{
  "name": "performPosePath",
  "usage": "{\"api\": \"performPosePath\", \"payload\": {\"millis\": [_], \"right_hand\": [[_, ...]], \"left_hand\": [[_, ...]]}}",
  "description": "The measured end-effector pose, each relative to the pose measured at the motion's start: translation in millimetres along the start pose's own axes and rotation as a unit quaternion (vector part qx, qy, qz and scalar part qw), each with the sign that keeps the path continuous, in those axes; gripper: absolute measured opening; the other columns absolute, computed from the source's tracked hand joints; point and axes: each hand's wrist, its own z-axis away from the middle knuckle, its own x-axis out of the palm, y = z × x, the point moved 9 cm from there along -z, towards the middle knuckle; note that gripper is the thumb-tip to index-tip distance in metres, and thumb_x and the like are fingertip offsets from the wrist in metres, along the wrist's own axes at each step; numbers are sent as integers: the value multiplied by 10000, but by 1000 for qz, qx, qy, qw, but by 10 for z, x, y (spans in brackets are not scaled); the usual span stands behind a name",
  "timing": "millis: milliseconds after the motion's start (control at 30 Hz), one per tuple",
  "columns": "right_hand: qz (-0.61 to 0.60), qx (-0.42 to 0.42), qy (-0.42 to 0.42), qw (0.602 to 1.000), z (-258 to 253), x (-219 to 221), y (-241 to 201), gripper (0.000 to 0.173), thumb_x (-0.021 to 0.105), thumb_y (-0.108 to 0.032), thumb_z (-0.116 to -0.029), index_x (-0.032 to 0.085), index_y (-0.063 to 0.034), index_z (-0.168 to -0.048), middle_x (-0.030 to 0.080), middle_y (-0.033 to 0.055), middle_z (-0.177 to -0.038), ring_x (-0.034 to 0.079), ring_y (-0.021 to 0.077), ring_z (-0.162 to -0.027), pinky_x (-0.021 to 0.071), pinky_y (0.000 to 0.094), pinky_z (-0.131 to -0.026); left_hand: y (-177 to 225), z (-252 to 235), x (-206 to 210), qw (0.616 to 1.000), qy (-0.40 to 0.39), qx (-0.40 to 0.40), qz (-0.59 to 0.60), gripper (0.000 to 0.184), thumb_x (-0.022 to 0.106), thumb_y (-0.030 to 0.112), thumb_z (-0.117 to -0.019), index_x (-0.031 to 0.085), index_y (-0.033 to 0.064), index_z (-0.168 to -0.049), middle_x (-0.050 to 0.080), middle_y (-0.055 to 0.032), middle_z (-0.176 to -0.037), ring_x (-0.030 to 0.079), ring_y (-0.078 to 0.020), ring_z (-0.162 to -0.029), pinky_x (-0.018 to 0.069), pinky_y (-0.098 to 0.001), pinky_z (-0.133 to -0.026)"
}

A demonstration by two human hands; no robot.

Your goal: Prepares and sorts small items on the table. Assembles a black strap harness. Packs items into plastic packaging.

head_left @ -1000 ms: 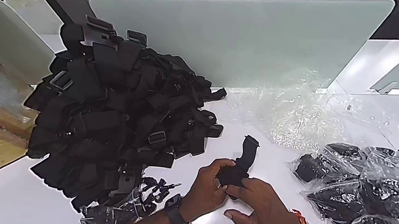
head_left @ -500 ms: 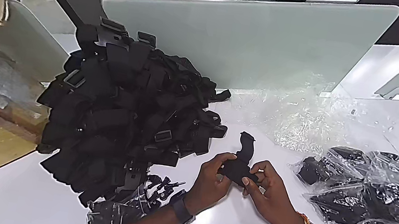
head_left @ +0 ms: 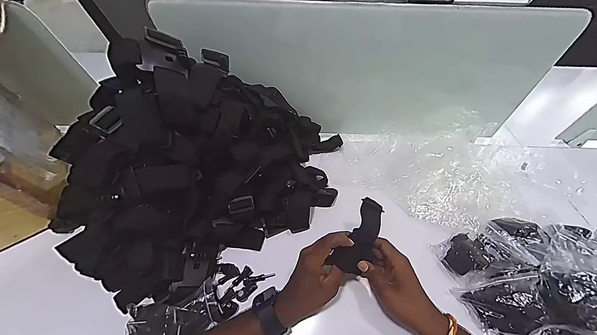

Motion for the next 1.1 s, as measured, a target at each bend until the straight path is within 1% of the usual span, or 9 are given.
{"api": "performPosePath", "payload": {"millis": [67,367,467,533,600,733,900,1000,1100], "right_hand": [[-15,-12,-6,1000,-14,-6,6,290,603,-94,-1018,558,18,-1281,713,95,-1148,714,147,-1026,613,306,-893],[25,-34,29,999,-37,-142,-69,210,643,-108,-980,612,-14,-1166,715,35,-1004,690,77,-873,583,230,-764],[-6,-31,24,999,-65,-198,-37,211,637,-80,-982,612,7,-1172,711,57,-1012,691,100,-879,588,251,-764],[-14,-33,8,999,-79,-189,-26,207,655,-78,-974,615,4,-1160,712,58,-1002,691,103,-868,589,253,-760],[-10,-42,-14,999,-69,-145,-40,209,659,-91,-972,625,0,-1158,708,50,-1002,673,93,-842,571,244,-734],[-6,-40,-27,999,-53,-106,-38,241,683,-124,-965,605,-15,-1165,694,42,-988,656,85,-803,552,233,-691],[-34,5,0,999,-105,-189,16,585,753,-276,-921,476,-22,-1369,575,46,-1121,618,108,-860,558,239,-689],[-123,2,-5,992,-99,-176,-20,482,673,-167,-982,470,34,-1370,668,96,-1162,690,157,-997,603,305,-856],[-196,-37,59,978,-64,-241,-96,295,671,0,-954,565,48,-1224,717,102,-1070,720,181,-954,616,347,-872]], "left_hand": [[-24,-6,10,1000,-11,-8,-11,260,643,-13,-951,616,-59,-1206,678,-160,-1230,687,-162,-1117,605,-318,-936],[-89,-47,69,997,-59,-48,32,336,545,-43,-993,546,-118,-1320,633,-187,-1332,636,-184,-1230,535,-352,-1065],[-125,-46,148,977,-113,-106,149,655,623,-64,-916,307,-139,-1485,533,-223,-1428,605,-258,-1270,546,-416,-1061],[-170,-45,149,969,-111,-134,177,793,665,-42,-875,209,-133,-1517,568,-228,-1392,630,-278,-1236,557,-431,-1038],[-203,-45,126,969,-97,-163,158,711,635,6,-919,254,-129,-1503,652,-190,-1276,689,-222,-1120,586,-381,-965],[-209,-30,83,977,-74,-170,107,414,621,2,-941,534,-120,-1327,715,-131,-1150,717,-135,-1009,610,-305,-893],[-197,-8,93,983,-90,-148,64,386,656,50,-947,575,-101,-1294,726,-121,-1125,720,-118,-997,609,-299,-900],[-130,28,210,981,-156,-106,46,400,668,79,-960,577,-103,-1304,720,-143,-1144,712,-118,-1035,596,-301,-939],[-92,43,237,982,-171,-83,10,410,674,119,-968,583,-93,-1307,725,-145,-1127,716,-109,-1015,600,-288,-915]]}}
